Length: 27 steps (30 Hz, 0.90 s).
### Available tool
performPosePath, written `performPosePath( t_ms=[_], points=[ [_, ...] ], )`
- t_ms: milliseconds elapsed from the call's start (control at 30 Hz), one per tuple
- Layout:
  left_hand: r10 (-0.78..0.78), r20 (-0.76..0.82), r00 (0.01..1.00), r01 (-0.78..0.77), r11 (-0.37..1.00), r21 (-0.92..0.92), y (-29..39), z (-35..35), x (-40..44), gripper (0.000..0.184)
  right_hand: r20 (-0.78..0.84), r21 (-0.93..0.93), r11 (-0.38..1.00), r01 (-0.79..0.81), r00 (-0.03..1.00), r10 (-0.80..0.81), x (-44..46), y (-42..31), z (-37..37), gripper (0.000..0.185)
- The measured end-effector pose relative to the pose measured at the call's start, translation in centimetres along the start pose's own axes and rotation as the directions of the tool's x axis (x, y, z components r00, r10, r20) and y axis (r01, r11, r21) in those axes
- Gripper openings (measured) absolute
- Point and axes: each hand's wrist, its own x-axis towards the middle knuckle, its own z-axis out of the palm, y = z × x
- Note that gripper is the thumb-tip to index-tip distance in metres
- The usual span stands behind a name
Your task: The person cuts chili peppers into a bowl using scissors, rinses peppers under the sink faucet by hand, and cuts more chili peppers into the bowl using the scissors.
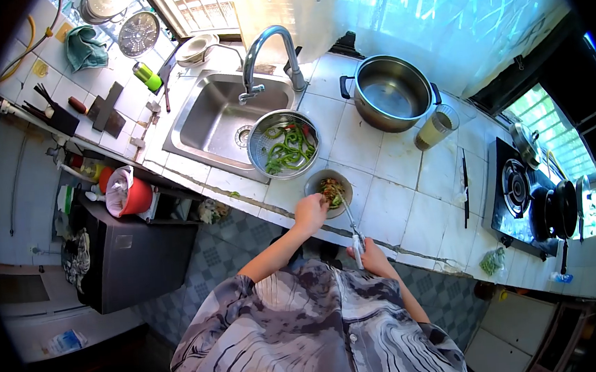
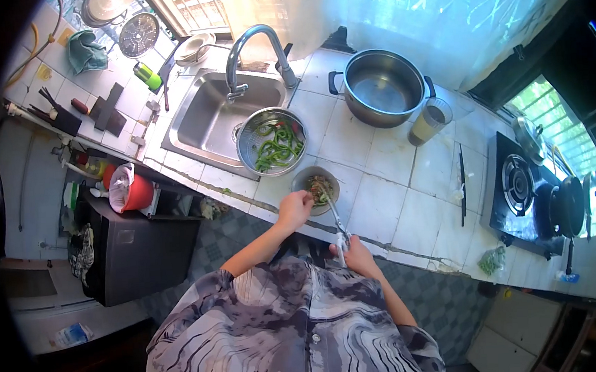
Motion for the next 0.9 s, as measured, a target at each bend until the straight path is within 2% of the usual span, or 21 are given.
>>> performPosePath(
  t_ms=[33,67,133,167,200,267,300,333,400,433,467,500,567,600,633,667,733,800,867,900],
  points=[
    [0.129,-0.115,0.985,-0.126,0.992,0.030,0.0,-0.3,0.2,0.021,-0.018,0.005,1.000,-0.020,1.000,0.020,0.0,-0.1,-0.3,0.058],
    [0.128,-0.120,0.985,-0.125,0.992,0.032,-0.1,-0.8,0.4,0.021,-0.017,0.003,1.000,-0.015,1.000,0.015,-0.1,-0.3,-0.4,0.058],
    [0.143,-0.116,0.983,-0.157,0.979,-0.129,0.3,-2.4,1.6,0.024,-0.073,0.056,0.998,-0.010,0.997,0.014,-0.2,-0.6,-0.5,0.057],
    [0.113,-0.051,0.992,-0.123,0.939,-0.321,-0.3,-3.3,2.8,0.024,-0.086,0.094,0.995,-0.010,0.996,0.018,0.0,-0.6,-0.3,0.054],
    [0.118,-0.059,0.991,-0.131,0.936,-0.326,-1.4,-4.4,4.4,0.024,-0.094,0.088,0.996,-0.004,0.996,0.013,0.3,-0.4,-0.1,0.054],
    [-0.186,0.044,0.982,0.171,0.752,-0.637,-4.1,-6.8,7.8,0.021,-0.163,0.222,0.972,0.071,0.986,-0.035,1.2,-0.3,0.6,0.051],
    [-0.249,-0.005,0.969,0.174,0.693,-0.699,-4.6,-8.5,9.0,0.019,-0.153,0.391,0.920,0.032,0.988,0.030,1.8,-0.9,0.8,0.043],
    [-0.310,-0.049,0.950,0.167,0.632,-0.757,-5.1,-10.2,10.3,0.019,-0.168,0.387,0.921,0.042,0.985,0.026,2.9,-1.7,0.4,0.043],
    [-0.317,-0.025,0.948,0.181,0.602,-0.778,-7.4,-13.0,12.7,0.019,-0.287,0.358,0.921,0.157,0.956,-0.052,5.4,-3.9,-0.8,0.026],
    [-0.336,0.001,0.942,0.205,0.571,-0.795,-8.6,-14.1,14.2,0.018,-0.370,0.273,0.929,0.250,0.919,-0.138,6.5,-6.8,-2.5,0.023],
    [-0.312,-0.003,0.950,0.186,0.572,-0.799,-9.6,-15.0,15.7,0.018,-0.396,0.228,0.940,0.252,0.906,-0.147,8.3,-8.9,-4.2,0.022],
    [-0.321,0.042,0.946,0.225,0.559,-0.798,-10.8,-15.5,17.0,0.018,-0.438,0.087,0.953,0.289,0.871,-0.224,10.0,-11.6,-6.3,0.024],
    [-0.299,0.124,0.946,0.277,0.551,-0.787,-12.7,-16.0,19.6,0.018,-0.447,0.104,0.925,0.365,0.848,-0.284,14.7,-16.0,-10.1,0.026],
    [-0.268,0.159,0.950,0.288,0.560,-0.777,-13.5,-16.3,20.7,0.018,-0.431,0.022,0.914,0.405,0.829,-0.357,17.4,-17.8,-12.3,0.034],
    [-0.249,0.188,0.950,0.296,0.529,-0.796,-13.8,-16.6,21.5,0.018,-0.411,0.017,0.927,0.375,0.848,-0.335,21.6,-17.7,-14.0,0.031],
    [-0.231,0.214,0.949,0.304,0.496,-0.813,-14.1,-16.8,22.4,0.018,-0.459,-0.118,0.897,0.425,0.778,-0.429,22.6,-21.5,-16.0,0.029],
    [-0.233,0.231,0.945,0.322,0.526,-0.787,-14.1,-17.8,23.7,0.018,-0.466,0.013,0.852,0.523,0.757,-0.458,27.6,-24.5,-19.2,0.019],
    [-0.224,0.284,0.932,0.361,0.537,-0.763,-15.0,-17.8,25.2,0.018,-0.431,-0.102,0.857,0.504,0.754,-0.495,31.4,-27.0,-22.0,0.021],
    [-0.198,0.341,0.919,0.394,0.485,-0.781,-16.0,-17.3,26.4,0.018,-0.404,-0.087,0.872,0.482,0.783,-0.474,35.5,-28.8,-23.1,0.022],
    [-0.211,0.375,0.903,0.428,0.530,-0.732,-16.7,-16.8,27.0,0.021,-0.315,-0.168,0.862,0.479,0.802,-0.507,37.3,-29.7,-23.2,0.022]
  ],
)
